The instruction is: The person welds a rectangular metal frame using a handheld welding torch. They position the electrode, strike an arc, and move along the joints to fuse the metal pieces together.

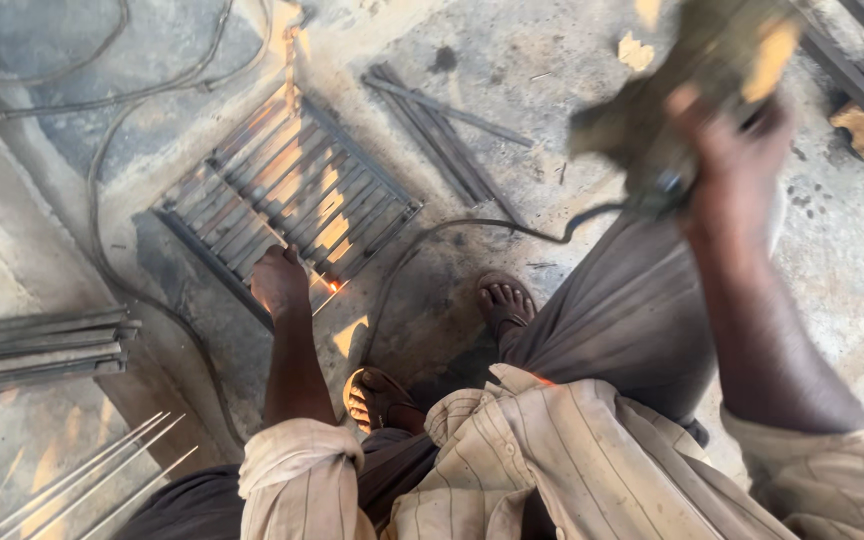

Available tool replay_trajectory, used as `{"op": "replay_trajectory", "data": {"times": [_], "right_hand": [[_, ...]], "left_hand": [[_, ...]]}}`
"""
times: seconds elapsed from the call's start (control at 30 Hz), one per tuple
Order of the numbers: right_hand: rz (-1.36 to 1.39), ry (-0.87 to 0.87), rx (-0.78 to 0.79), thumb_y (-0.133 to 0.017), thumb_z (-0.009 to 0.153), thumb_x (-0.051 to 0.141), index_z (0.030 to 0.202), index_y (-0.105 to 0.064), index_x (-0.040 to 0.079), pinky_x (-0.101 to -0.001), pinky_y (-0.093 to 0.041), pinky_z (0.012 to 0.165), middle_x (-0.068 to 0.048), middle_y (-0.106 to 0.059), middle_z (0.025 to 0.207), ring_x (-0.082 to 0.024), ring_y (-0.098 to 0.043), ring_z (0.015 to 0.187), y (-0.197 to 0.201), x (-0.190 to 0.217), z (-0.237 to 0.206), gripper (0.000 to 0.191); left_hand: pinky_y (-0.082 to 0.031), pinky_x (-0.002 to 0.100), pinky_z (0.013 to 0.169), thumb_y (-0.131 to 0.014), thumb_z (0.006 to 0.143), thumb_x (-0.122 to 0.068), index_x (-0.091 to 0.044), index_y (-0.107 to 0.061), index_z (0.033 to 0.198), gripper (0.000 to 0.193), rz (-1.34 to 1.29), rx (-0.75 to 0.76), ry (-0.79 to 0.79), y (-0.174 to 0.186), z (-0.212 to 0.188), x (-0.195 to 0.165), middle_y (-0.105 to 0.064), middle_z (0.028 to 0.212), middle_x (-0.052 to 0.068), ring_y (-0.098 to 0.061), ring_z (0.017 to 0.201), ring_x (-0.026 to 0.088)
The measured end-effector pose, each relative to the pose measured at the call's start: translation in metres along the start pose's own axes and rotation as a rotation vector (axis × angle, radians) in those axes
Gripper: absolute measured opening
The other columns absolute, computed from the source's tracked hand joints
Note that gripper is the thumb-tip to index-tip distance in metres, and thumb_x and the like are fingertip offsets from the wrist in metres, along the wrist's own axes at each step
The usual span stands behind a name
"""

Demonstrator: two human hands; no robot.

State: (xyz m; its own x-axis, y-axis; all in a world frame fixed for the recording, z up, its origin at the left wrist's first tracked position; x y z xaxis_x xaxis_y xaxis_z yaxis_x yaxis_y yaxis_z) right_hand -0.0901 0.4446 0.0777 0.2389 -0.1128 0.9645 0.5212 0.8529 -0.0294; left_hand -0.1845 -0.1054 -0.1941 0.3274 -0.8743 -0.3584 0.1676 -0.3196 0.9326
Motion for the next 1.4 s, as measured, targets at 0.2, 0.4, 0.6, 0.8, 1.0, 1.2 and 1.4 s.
{"op": "replay_trajectory", "data": {"times": [0.2,0.4,0.6,0.8,1.0,1.2,1.4], "right_hand": [[0.124,0.199,-0.117,-0.094,0.096,0.027,0.130,-0.045,-0.014,-0.0410,-0.050,0.098,-0.022,-0.053,0.118,-0.027,-0.054,0.104,0.035,0.004,0.063,0.072],[0.108,-0.042,-0.041,-0.091,0.082,0.033,0.132,-0.054,-0.010,-0.0414,-0.071,0.091,-0.016,-0.067,0.115,-0.025,-0.075,0.100,-0.003,-0.045,0.057,0.075],[0.149,-0.062,0.029,-0.087,0.085,0.031,0.132,-0.051,-0.010,-0.0437,-0.070,0.087,-0.016,-0.065,0.110,-0.026,-0.073,0.095,-0.030,-0.034,0.049,0.072],[0.117,-0.078,0.070,-0.084,0.084,0.027,0.142,-0.051,-0.010,-0.0385,-0.067,0.099,-0.015,-0.067,0.121,-0.022,-0.072,0.110,-0.052,-0.020,0.036,0.076],[0.144,-0.204,0.069,-0.085,0.081,0.028,0.140,-0.052,-0.009,-0.0386,-0.062,0.092,-0.015,-0.067,0.119,-0.023,-0.070,0.104,-0.071,-0.016,0.029,0.076],[0.028,-0.293,0.066,-0.083,0.073,0.029,0.141,-0.051,-0.008,-0.0404,-0.063,0.094,-0.017,-0.068,0.119,-0.026,-0.071,0.108,-0.074,-0.026,0.022,0.084],[-0.010,-0.337,0.085,-0.086,0.068,0.032,0.142,-0.047,-0.008,-0.0491,-0.065,0.093,-0.024,-0.068,0.119,-0.032,-0.072,0.109,-0.072,-0.048,0.024,0.093]], "left_hand": [[-0.057,0.054,0.072,-0.072,0.097,-0.039,-0.009,-0.075,0.094,0.030,-0.040,0.012,-0.099,-0.010,-0.002,-0.045,-0.074,0.086,0.021,-0.071,0.082,0.044],[-0.057,0.054,0.069,-0.073,0.094,-0.035,-0.010,-0.075,0.094,0.024,-0.150,0.064,-0.270,-0.049,-0.015,-0.104,-0.074,0.086,0.020,-0.072,0.080,0.043],[-0.059,0.050,0.073,-0.075,0.095,-0.033,-0.006,-0.074,0.091,0.027,-0.238,0.221,-0.365,-0.109,-0.032,-0.155,-0.074,0.086,0.021,-0.073,0.079,0.040],[-0.061,0.048,0.073,-0.070,0.098,-0.030,-0.003,-0.069,0.099,0.027,-0.240,0.414,-0.148,-0.196,-0.048,-0.204,-0.073,0.098,0.020,-0.075,0.086,0.035],[-0.062,0.048,0.080,-0.078,0.092,-0.033,0.001,-0.055,0.122,0.050,-0.229,0.365,-0.006,-0.223,-0.046,-0.250,-0.064,0.120,0.023,-0.070,0.104,0.038],[-0.062,0.044,0.086,-0.078,0.088,-0.034,-0.002,-0.038,0.147,0.078,-0.131,0.338,0.066,-0.236,-0.048,-0.270,-0.056,0.136,0.021,-0.066,0.113,0.035],[-0.058,0.045,0.081,-0.064,0.096,-0.033,-0.003,-0.035,0.144,0.063,-0.371,0.276,0.211,-0.251,-0.049,-0.270,-0.054,0.131,0.022,-0.064,0.104,0.036]]}}
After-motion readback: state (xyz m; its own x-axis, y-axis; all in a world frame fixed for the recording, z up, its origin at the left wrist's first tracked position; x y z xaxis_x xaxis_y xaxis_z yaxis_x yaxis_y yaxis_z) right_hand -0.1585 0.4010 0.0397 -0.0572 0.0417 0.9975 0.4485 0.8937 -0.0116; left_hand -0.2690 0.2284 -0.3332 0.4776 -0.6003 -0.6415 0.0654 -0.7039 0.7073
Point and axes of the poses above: each hand's wrist, its own z-axis towards the middle knuckle, its own y-axis out of the back of the hand, x = y × z, the point moved 8 cm from there along z, towards the middle knuckle
